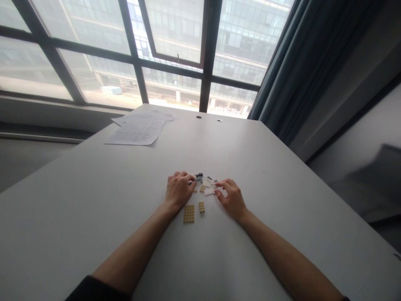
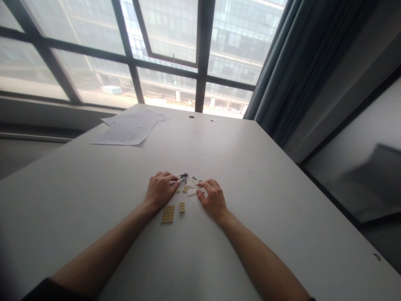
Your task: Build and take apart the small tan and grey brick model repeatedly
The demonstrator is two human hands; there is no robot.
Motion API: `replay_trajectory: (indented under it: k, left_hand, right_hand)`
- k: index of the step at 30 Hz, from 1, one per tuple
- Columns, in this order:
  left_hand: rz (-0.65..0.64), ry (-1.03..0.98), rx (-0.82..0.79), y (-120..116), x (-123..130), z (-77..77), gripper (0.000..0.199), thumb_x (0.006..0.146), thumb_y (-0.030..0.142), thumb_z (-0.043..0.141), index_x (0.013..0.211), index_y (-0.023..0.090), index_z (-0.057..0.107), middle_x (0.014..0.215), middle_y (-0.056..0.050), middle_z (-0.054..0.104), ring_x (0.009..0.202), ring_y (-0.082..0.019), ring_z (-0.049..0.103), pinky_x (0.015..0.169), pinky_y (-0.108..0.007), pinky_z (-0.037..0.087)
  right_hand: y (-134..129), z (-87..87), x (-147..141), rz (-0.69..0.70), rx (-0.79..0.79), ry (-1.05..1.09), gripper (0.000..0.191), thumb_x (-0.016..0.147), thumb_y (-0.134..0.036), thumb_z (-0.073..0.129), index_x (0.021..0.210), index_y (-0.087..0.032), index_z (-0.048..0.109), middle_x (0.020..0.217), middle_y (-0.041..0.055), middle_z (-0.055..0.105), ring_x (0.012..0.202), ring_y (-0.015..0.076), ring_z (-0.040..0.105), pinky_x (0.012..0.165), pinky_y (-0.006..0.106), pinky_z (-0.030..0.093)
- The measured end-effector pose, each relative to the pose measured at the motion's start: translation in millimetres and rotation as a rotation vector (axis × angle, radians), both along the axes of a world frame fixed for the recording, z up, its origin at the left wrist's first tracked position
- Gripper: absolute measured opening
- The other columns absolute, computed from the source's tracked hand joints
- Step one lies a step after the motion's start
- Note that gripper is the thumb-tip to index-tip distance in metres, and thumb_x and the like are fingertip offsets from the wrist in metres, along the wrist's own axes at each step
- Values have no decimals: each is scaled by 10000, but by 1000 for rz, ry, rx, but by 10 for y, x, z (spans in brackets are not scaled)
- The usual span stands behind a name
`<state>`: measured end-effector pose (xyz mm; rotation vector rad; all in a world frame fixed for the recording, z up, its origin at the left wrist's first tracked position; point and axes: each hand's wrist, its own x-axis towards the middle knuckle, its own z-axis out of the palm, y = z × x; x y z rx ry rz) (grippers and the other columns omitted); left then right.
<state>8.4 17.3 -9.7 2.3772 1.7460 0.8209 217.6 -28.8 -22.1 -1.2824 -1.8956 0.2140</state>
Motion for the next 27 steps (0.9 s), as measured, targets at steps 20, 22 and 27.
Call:
replay_trajectory:
  k: [20,22,27]
  left_hand:
    - [-506,-802,-360,-421,-82,197,225,794,271,653,990,176,707,961,-66,706,850,-176,648,738,-273,518]
    - [-500,-805,-382,-428,-79,197,239,797,283,654,1004,175,704,948,-65,715,828,-172,652,742,-277,523]
    - [-458,-833,-392,-437,-77,193,241,778,312,678,968,166,705,866,-54,732,764,-168,664,731,-278,532]
  right_hand:
    - [-247,190,-401,366,-651,982,247,634,-262,799,774,-175,615,667,-14,663,568,106,602,583,243,503]
    - [-255,183,-408,377,-645,992,274,637,-254,798,817,-184,604,679,-14,674,583,111,612,597,249,509]
    - [-264,151,-396,385,-589,950,346,688,-265,765,972,-212,576,737,1,702,634,135,638,642,281,523]
